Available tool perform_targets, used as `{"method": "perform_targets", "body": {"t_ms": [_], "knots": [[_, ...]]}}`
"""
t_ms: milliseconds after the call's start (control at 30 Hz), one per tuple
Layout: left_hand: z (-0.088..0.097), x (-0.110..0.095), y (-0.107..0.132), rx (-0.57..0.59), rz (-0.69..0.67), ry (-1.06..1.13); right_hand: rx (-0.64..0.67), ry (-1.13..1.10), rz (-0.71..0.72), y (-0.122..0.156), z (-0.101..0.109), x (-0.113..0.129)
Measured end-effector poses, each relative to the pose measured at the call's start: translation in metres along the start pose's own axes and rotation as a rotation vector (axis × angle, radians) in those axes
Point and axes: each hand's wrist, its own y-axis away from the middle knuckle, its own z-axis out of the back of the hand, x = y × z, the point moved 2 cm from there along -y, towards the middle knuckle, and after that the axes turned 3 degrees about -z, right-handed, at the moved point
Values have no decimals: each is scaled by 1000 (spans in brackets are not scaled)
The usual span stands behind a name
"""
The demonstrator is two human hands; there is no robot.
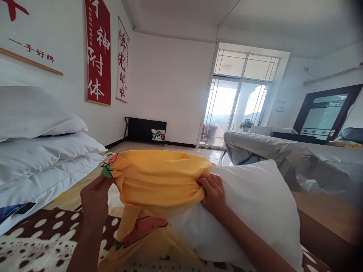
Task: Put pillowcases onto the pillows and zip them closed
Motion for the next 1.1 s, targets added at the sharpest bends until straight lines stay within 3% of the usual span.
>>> {"method": "perform_targets", "body": {"t_ms": [67,100,133,167,233,267,300,433,500,600,667,767,867,933,1000,1100], "knots": [[-1,-10,15,-75,-370,-233,20,2,-24,-3,-9,9],[-5,-15,27,-39,-586,-301,24,11,-10,-5,-13,14],[-12,-17,42,82,-779,-349,25,22,16,-6,-17,19],[-22,-17,60,283,-927,-389,21,29,48,-6,-21,23],[-44,-6,95,744,-1073,-472,4,14,126,-4,-25,29],[-53,1,110,880,-1105,-515,-9,-8,169,-2,-26,31],[-61,10,121,920,-1135,-539,-16,-30,213,1,-25,32],[-73,33,132,716,-1203,-529,9,-23,413,6,-14,32],[-71,34,130,714,-1187,-530,46,61,414,0,-9,25],[-65,24,132,765,-1176,-438,74,216,186,-19,-4,2],[-63,17,139,727,-1193,-353,120,285,-30,-31,-3,-16],[-63,15,149,689,-1224,-297,325,317,-294,-41,-5,-34],[-66,25,152,738,-1226,-307,548,336,-436,-46,-8,-40],[-66,32,150,756,-1235,-352,610,350,-437,-50,-8,-42],[-67,36,145,755,-1246,-422,472,361,-352,-54,-5,-47],[-67,40,136,723,-1217,-518,-151,360,-108,-48,8,-53]]}}
